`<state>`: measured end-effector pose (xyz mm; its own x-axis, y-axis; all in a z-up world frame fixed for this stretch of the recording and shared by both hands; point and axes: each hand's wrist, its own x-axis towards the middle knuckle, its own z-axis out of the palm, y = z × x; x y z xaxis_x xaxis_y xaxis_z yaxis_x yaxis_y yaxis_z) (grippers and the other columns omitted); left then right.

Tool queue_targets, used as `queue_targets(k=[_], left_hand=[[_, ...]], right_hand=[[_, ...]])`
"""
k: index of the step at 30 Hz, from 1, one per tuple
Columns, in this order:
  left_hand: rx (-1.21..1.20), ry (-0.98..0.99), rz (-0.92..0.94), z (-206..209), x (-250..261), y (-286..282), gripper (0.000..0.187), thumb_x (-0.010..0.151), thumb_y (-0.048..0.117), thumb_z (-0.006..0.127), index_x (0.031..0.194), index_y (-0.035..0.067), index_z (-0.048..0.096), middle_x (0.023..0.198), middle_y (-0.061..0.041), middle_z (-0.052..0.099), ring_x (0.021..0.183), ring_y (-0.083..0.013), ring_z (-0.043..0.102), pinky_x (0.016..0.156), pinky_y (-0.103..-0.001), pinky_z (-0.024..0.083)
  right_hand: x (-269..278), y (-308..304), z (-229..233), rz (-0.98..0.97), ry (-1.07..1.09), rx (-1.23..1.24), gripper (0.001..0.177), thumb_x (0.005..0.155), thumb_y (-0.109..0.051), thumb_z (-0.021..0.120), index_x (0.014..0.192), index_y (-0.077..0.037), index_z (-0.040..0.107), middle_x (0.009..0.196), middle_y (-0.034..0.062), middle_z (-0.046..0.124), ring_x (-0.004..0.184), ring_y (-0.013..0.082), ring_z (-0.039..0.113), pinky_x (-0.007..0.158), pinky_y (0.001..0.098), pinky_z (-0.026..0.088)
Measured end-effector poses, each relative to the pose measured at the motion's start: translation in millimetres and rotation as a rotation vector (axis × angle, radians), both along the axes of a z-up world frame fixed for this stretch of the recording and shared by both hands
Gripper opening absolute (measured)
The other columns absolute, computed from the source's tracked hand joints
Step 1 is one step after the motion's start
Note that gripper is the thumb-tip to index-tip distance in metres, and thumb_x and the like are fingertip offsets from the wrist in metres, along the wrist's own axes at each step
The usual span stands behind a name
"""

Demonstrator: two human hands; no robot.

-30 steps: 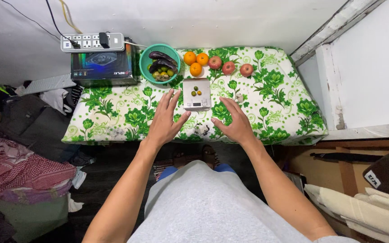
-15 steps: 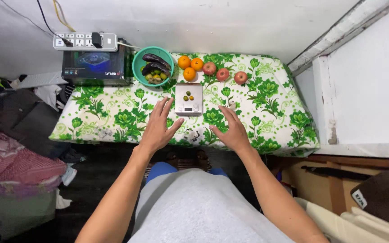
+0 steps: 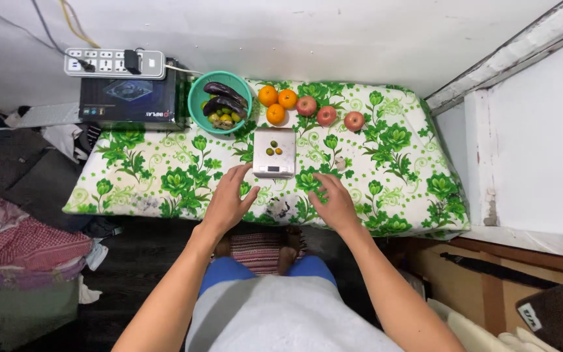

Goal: Weighing different types of fruit and ginger on a digital scale

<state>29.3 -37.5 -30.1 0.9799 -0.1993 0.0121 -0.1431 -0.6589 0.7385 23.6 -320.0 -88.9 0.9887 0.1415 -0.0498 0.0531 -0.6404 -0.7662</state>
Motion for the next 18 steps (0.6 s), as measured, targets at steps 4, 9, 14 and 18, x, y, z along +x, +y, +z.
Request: queue_targets(k=[4,9,14,18], left_hand=[[-0.034,-0.044,-0.03,-33,28,9,0.052,0.093,0.018,0.071,0.14,0.005,0.054,0.134,-0.017,0.06,0.122,-0.0363,0.06,0.102,-0.044,0.05],[-0.072,0.122,-0.076,-69,72,12,0.047,0.089,0.012,0.07,0.135,0.006,0.059,0.125,-0.015,0.062,0.109,-0.0321,0.066,0.093,-0.042,0.054],[-0.076,0.187,-0.075,-137,111,13,0.045,0.086,0.008,0.073,0.129,0.006,0.061,0.124,-0.015,0.062,0.109,-0.0357,0.065,0.092,-0.044,0.053],[-0.052,0.213,-0.11,-174,131,9,0.046,0.083,0.006,0.073,0.127,0.007,0.062,0.123,-0.015,0.062,0.109,-0.0387,0.064,0.093,-0.045,0.053]], right_hand=[[17,18,-25,-0.013,0.066,0.022,0.043,0.092,-0.019,0.072,0.132,-0.006,0.064,0.128,0.0096,0.066,0.094,0.0209,0.07,0.08,0.0346,0.059],[46,50,-54,-0.043,0.101,0.038,0.039,0.093,-0.016,0.07,0.129,-0.004,0.064,0.126,0.012,0.063,0.099,0.0242,0.069,0.081,0.0352,0.059],[85,78,-105,-0.098,0.106,-0.026,0.039,0.092,-0.015,0.071,0.129,-0.006,0.064,0.122,0.0124,0.064,0.098,0.0278,0.069,0.082,0.0378,0.057],[115,99,-118,-0.128,0.116,-0.012,0.047,0.091,-0.011,0.068,0.137,-0.007,0.059,0.122,0.0138,0.063,0.095,0.0317,0.068,0.084,0.0408,0.056]])
